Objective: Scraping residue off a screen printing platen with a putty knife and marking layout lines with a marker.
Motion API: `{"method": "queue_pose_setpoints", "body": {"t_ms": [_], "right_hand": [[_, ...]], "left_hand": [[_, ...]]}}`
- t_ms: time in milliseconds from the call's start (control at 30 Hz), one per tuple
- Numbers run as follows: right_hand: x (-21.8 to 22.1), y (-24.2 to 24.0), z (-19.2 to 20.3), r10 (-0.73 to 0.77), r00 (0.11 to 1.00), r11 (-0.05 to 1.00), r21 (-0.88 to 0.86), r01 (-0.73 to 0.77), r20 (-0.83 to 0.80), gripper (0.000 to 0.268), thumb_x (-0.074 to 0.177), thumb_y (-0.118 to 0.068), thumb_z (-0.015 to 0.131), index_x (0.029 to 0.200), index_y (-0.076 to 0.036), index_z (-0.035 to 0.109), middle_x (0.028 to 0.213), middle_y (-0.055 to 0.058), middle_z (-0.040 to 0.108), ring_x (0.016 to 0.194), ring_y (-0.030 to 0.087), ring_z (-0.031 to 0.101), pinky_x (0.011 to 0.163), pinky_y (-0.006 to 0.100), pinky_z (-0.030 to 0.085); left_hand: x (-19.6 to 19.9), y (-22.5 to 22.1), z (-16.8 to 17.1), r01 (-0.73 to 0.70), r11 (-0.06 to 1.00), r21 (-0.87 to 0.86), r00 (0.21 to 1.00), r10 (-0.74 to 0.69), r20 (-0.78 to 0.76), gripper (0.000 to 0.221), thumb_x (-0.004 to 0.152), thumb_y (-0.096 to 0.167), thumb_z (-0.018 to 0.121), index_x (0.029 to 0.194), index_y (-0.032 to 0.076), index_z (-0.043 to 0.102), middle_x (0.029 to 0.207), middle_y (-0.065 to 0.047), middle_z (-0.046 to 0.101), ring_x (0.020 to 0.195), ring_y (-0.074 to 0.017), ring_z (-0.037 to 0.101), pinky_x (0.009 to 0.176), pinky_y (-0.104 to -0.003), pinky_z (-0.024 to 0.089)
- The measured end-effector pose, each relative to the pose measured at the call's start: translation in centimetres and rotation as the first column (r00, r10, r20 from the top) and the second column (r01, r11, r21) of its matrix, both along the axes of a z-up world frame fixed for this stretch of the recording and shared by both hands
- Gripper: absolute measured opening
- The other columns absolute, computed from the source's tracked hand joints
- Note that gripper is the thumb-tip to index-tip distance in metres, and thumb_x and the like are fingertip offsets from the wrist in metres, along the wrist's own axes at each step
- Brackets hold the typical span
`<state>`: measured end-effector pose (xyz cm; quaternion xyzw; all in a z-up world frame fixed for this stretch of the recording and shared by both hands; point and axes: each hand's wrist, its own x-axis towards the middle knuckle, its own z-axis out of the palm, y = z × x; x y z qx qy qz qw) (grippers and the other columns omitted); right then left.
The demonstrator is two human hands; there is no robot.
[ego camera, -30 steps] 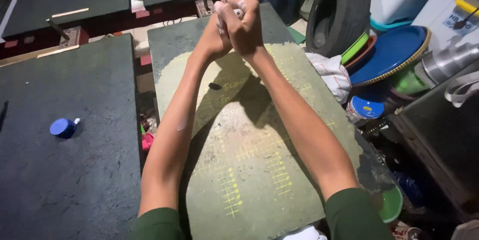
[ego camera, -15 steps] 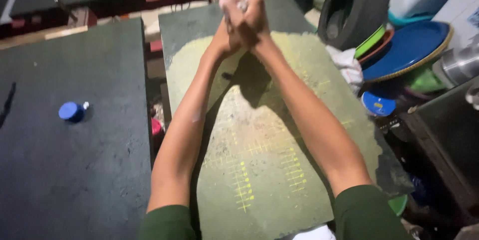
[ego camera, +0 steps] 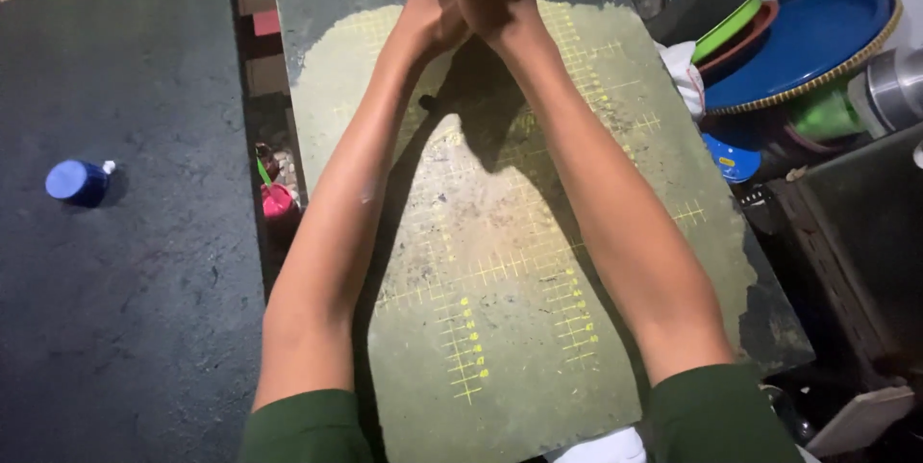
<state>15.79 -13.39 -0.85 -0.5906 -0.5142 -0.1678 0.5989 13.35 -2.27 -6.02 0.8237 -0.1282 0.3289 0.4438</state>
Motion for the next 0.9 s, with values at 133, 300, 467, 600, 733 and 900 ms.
{"method": "queue_pose_setpoints", "body": {"t_ms": [133,300,467,600,733,900], "right_hand": [[-2.2,-0.5,1.6,0.053,0.997,0.998,0.047,-0.05,-0.064,0.049,0.106,-0.024,0.05,0.06,-0.009,0.042,0.05,0.005,0.045,0.047,0.018,0.049,0.059,0.034,0.047],[-3.8,-1.4,2.8,0.039,0.991,0.997,0.073,-0.03,-0.127,0.042,0.096,-0.017,0.055,0.056,-0.008,0.046,0.05,0.002,0.047,0.047,0.013,0.045,0.054,0.032,0.039],[-3.7,-1.6,2.8,0.118,0.992,0.986,0.123,-0.111,-0.052,0.041,0.097,-0.009,0.054,0.058,-0.009,0.042,0.05,0.003,0.044,0.046,0.015,0.042,0.052,0.032,0.038],[-3.7,-1.5,2.5,0.114,0.986,0.987,0.125,-0.099,-0.123,0.038,0.096,-0.01,0.054,0.06,-0.011,0.039,0.054,0.002,0.041,0.05,0.013,0.041,0.051,0.03,0.033],[-3.7,-1.5,2.5,0.042,0.997,0.993,0.114,-0.035,-0.059,0.037,0.095,-0.013,0.054,0.059,-0.011,0.043,0.055,0.001,0.045,0.051,0.012,0.041,0.052,0.031,0.035],[-3.4,-1.0,2.0,0.036,0.996,0.989,0.143,-0.024,-0.082,0.036,0.094,-0.013,0.051,0.058,-0.009,0.05,0.051,0.003,0.05,0.048,0.013,0.047,0.05,0.031,0.044]], "left_hand": [[0.2,-0.1,0.3,0.052,0.998,-0.022,0.999,-0.052,-0.01,0.019,0.098,0.024,0.053,0.095,0.006,0.048,0.095,-0.02,0.051,0.087,-0.0216,0.039,0.07,-0.043,0.04],[-0.6,-1.0,1.2,0.17,0.982,-0.08,0.984,-0.165,0.06,0.014,0.098,0.021,0.053,0.092,0.009,0.055,0.086,-0.013,0.058,0.084,-0.0181,0.048,0.066,-0.037,0.043],[-0.2,-0.9,0.6,0.098,0.991,-0.095,0.995,-0.099,-0.003,0.018,0.098,0.024,0.052,0.085,0.011,0.049,0.079,-0.009,0.054,0.079,-0.0159,0.047,0.061,-0.035,0.043],[0.2,-0.7,0.1,0.087,0.992,-0.095,0.996,-0.087,0.007,0.018,0.097,0.023,0.053,0.084,0.012,0.048,0.079,-0.007,0.052,0.079,-0.015,0.046,0.06,-0.035,0.041],[0.3,-0.5,-0.2,0.073,0.993,-0.091,0.997,-0.071,0.024,0.018,0.097,0.023,0.054,0.083,0.013,0.048,0.078,-0.006,0.051,0.078,-0.0143,0.044,0.06,-0.035,0.04],[0.6,-0.4,-0.7,0.047,0.994,-0.098,0.999,-0.045,0.022,0.019,0.095,0.023,0.056,0.081,0.013,0.046,0.077,-0.003,0.049,0.078,-0.0129,0.042,0.059,-0.035,0.037]]}}
